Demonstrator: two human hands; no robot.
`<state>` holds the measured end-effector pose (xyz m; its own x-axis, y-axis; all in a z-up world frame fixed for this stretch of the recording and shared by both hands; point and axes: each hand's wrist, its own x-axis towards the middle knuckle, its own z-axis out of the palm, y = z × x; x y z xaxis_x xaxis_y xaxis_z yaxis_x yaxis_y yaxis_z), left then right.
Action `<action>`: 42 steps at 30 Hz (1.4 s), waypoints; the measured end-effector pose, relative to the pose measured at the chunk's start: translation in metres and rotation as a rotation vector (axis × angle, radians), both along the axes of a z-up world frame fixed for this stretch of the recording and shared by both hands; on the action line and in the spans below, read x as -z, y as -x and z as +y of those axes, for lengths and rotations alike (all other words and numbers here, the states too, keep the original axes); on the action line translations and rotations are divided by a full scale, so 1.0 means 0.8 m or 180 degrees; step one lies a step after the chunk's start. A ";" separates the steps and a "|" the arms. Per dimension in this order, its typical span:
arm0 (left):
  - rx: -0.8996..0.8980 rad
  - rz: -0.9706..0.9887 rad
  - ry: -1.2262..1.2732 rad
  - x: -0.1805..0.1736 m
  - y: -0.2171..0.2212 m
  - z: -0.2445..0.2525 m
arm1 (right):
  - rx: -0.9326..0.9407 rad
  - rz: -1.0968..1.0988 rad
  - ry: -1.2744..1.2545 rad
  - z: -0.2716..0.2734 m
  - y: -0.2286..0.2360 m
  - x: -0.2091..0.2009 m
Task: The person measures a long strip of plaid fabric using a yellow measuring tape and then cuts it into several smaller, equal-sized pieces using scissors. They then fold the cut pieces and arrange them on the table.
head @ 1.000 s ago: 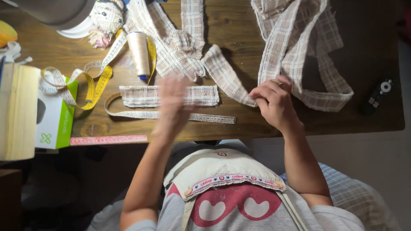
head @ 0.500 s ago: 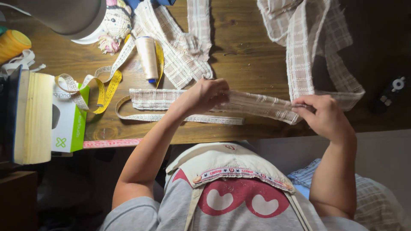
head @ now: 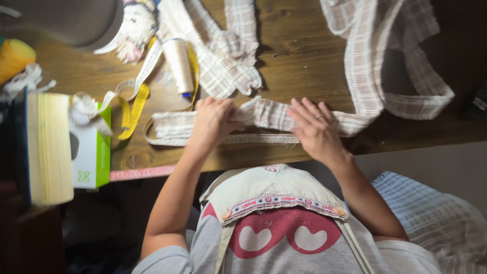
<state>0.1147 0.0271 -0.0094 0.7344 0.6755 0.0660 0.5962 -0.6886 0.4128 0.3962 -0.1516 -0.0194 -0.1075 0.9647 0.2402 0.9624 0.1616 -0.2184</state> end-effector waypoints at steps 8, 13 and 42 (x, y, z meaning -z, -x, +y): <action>-0.0790 -0.0085 -0.0868 -0.091 0.036 0.120 | 0.0332 -0.0031 -0.0045 -0.006 0.014 -0.017; -0.0292 0.0558 -0.2521 0.045 -0.060 0.105 | 0.0539 -0.0133 -0.0487 0.000 0.029 -0.014; 0.0746 0.0141 -0.0025 -0.011 -0.025 -0.083 | 0.0102 0.0592 -0.0258 0.004 0.056 -0.010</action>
